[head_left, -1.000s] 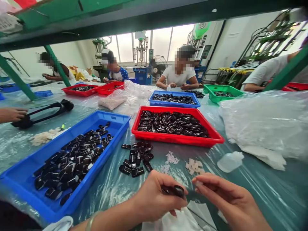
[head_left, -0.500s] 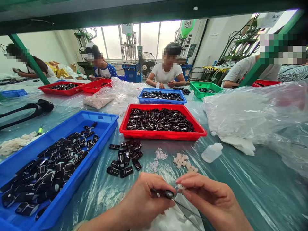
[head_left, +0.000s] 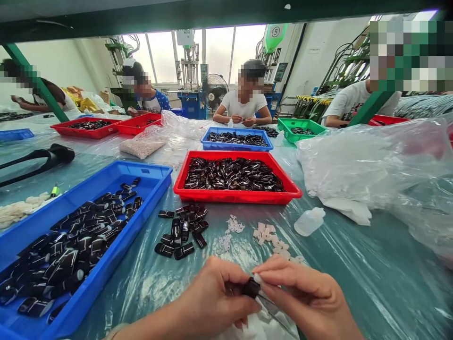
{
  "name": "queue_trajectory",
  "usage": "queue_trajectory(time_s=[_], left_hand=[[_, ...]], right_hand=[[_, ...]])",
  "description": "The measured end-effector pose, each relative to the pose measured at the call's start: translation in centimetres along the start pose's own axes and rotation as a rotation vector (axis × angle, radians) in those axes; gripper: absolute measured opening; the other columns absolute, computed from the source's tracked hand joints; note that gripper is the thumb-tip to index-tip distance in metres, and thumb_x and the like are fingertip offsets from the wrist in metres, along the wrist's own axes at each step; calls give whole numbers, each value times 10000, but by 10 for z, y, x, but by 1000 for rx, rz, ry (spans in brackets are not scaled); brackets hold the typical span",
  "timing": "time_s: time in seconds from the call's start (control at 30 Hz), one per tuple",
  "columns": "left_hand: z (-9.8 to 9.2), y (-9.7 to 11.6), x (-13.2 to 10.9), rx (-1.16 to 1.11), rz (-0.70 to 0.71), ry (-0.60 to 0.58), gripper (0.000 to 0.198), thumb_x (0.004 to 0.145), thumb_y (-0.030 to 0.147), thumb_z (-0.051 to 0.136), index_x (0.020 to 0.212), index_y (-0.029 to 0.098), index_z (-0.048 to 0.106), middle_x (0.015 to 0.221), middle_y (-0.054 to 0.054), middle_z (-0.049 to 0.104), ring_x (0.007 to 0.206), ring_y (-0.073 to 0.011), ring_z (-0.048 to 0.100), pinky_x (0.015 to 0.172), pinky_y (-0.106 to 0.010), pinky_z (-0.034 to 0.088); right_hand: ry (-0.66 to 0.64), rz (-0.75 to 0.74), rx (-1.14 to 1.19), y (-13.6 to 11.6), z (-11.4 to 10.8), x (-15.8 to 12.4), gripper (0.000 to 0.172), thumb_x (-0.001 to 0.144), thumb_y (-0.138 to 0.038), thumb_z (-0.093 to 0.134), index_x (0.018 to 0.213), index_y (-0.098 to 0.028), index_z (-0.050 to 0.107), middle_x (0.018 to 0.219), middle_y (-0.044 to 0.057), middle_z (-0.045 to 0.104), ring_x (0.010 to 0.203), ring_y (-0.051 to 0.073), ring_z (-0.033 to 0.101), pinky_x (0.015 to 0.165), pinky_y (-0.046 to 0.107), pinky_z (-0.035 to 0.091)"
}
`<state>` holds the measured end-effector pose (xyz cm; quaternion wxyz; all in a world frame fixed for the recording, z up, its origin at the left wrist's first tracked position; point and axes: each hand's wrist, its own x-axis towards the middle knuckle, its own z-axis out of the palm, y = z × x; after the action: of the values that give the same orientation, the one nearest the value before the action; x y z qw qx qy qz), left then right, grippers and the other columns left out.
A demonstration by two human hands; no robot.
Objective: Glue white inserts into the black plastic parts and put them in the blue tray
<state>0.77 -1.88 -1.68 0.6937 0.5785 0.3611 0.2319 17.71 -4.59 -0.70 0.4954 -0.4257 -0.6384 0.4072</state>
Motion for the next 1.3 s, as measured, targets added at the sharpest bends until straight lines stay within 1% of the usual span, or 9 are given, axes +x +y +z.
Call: queue_trajectory(time_s=[0.13,0.37,0.5,0.6,0.77,0.87,1.1,1.3], left_hand=[[-1,-1,0,52,22,7,129,643,142,577,531,132,515,478,32,479,433,-82,484,438,-167,376],[-1,-1,0,76,17,7,122,654,150,569,540,131,529,498,33,483,431,-74,481,435,-158,366],[-1,0,0,82,14,5,148,660,153,569,525,134,512,489,34,481,433,-71,484,441,-153,363],[-3,0,0,88,16,4,155,657,156,573,519,137,506,476,38,472,428,-70,478,429,-148,350],[-6,-6,1,94,15,-10,162,647,169,584,512,140,499,470,43,471,411,-73,470,412,-157,347],[-7,-8,1,111,23,-17,175,641,156,571,494,144,478,477,44,472,405,-67,452,410,-161,340],[-7,-7,1,164,25,-9,194,649,171,568,481,144,475,488,41,471,413,-62,446,419,-159,334],[-7,-7,1,170,49,-3,194,642,131,555,477,150,455,454,50,448,400,-61,433,409,-155,319]], right_hand=[[-10,-56,-59,-2,2,1,185,742,-155,660,812,-304,743,778,18,722,681,169,668,617,255,571],[-50,-114,-147,-1,1,-2,292,755,-110,636,925,-331,723,856,25,727,696,167,661,640,263,568],[-72,-158,-235,0,0,0,241,777,-135,619,919,-296,728,842,40,723,687,168,654,623,262,565],[-97,-207,-255,1,0,2,227,793,-140,601,918,-282,727,813,38,719,665,160,648,600,253,561],[-137,-270,-247,2,-1,6,325,794,-80,582,992,-310,698,854,27,719,683,150,651,624,257,552],[-160,-261,-227,1,0,7,337,796,-70,576,1000,-310,695,848,27,719,692,154,649,625,266,548],[-176,-211,-222,2,0,7,276,824,-125,561,979,-299,708,821,38,722,694,166,652,621,278,548],[-200,-218,-225,2,1,8,305,810,-80,559,981,-286,704,823,37,718,705,161,640,634,277,543]])
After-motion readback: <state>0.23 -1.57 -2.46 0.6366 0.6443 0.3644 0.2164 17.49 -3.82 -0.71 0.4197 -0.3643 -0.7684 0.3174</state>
